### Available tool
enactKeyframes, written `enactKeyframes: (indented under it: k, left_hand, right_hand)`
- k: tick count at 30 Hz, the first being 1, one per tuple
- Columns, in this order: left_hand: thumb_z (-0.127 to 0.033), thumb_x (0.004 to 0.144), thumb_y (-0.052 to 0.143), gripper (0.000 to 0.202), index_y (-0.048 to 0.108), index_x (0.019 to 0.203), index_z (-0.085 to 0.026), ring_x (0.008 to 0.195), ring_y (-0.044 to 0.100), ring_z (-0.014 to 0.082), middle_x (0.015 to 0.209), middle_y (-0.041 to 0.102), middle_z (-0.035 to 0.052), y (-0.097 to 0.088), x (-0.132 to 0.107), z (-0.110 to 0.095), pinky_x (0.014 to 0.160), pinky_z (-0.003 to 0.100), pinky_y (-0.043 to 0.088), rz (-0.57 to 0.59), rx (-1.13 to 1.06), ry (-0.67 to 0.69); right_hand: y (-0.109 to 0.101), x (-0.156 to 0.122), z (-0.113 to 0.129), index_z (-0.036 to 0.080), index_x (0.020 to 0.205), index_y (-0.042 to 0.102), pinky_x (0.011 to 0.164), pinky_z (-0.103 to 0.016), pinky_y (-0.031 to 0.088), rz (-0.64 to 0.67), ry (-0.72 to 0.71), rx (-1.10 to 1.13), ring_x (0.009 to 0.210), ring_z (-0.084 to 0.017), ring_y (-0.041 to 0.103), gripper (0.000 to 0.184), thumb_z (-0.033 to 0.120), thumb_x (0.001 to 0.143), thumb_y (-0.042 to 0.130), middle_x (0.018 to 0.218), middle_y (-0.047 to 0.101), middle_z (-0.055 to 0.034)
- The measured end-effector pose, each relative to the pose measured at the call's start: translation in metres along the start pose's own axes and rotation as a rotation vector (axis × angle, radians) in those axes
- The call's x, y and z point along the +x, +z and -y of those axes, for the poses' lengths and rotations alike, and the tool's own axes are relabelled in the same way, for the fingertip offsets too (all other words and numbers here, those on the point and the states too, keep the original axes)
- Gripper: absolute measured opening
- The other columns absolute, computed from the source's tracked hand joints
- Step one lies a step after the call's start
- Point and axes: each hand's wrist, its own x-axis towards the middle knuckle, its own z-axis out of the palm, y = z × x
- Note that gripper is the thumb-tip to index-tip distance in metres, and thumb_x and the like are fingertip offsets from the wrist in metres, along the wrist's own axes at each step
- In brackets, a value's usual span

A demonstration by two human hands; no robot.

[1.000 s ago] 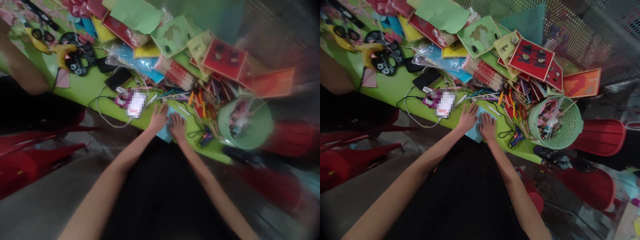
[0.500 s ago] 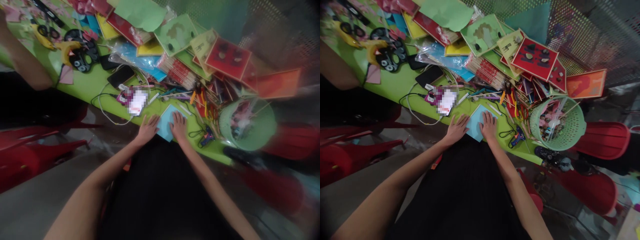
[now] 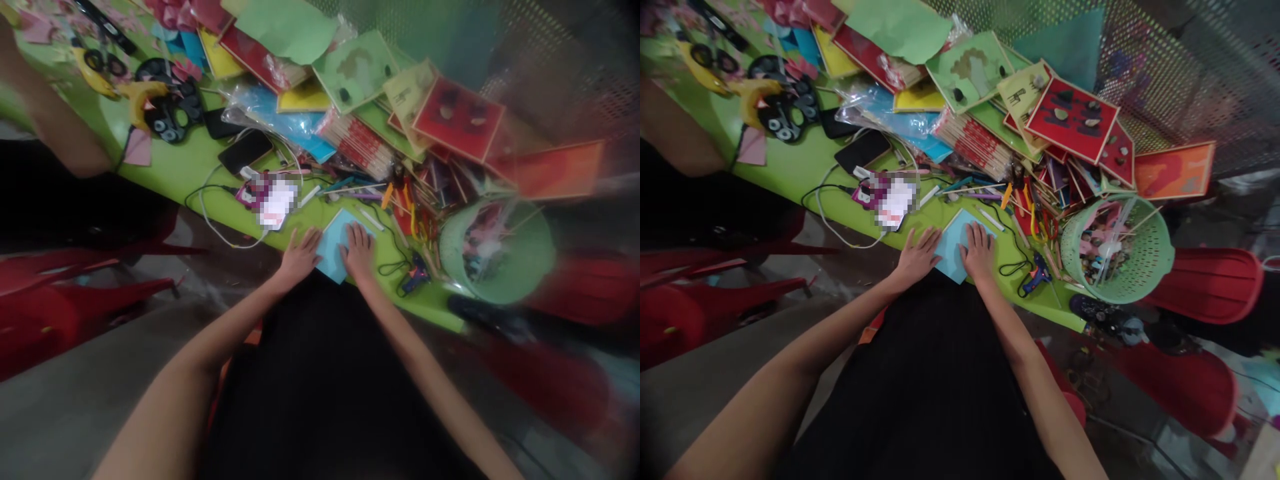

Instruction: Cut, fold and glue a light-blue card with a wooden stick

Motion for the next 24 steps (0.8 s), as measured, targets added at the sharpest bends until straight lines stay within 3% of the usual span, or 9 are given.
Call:
enactKeyframes:
  k: [7,15,20,24]
  left_hand:
    - [-0.03,0.103,0.037,0.064,0.029,0.166,-0.016,0.162,0.02,0.0282,0.171,0.028,0.009,-0.003,0.047,-0.007,0.134,0.061,-0.002,-0.05,-0.043,0.001]
    - [-0.024,0.104,0.032,0.057,0.042,0.16,-0.026,0.161,0.023,0.0265,0.169,0.035,0.0068,-0.006,0.034,0.0,0.133,0.062,0.005,-0.16,-0.026,-0.168]
    - [-0.021,0.103,0.032,0.056,0.045,0.158,-0.027,0.161,0.024,0.0259,0.17,0.035,0.006,-0.01,0.051,0.013,0.133,0.06,0.006,-0.211,-0.026,-0.195]
    - [-0.018,0.103,0.032,0.056,0.049,0.155,-0.028,0.159,0.029,0.0257,0.168,0.04,0.0063,-0.012,0.062,0.014,0.132,0.06,0.01,-0.266,-0.069,-0.21]
  right_hand:
    - [0.003,0.0,-0.001,0.018,0.166,0.029,0.128,-0.059,0.017,0.003,0.007,-0.014,0.161,-0.029,0.021,0.065,0.048,0.108,0.033,0.172,0.028,-0.015]
    - [-0.016,-0.004,0.01,0.016,0.164,0.032,0.126,-0.06,0.021,0.027,0.026,-0.031,0.156,-0.032,0.03,0.064,0.043,0.107,0.037,0.171,0.032,-0.0152]
    - [-0.029,-0.032,0.033,0.015,0.161,0.039,0.12,-0.062,0.027,0.053,0.086,-0.019,0.145,-0.037,0.042,0.062,0.036,0.103,0.046,0.167,0.039,-0.0181]
    - [-0.035,-0.049,0.04,0.017,0.155,0.05,0.114,-0.056,0.035,0.124,0.062,0.003,0.132,-0.035,0.052,0.057,0.035,0.101,0.052,0.156,0.054,-0.0181]
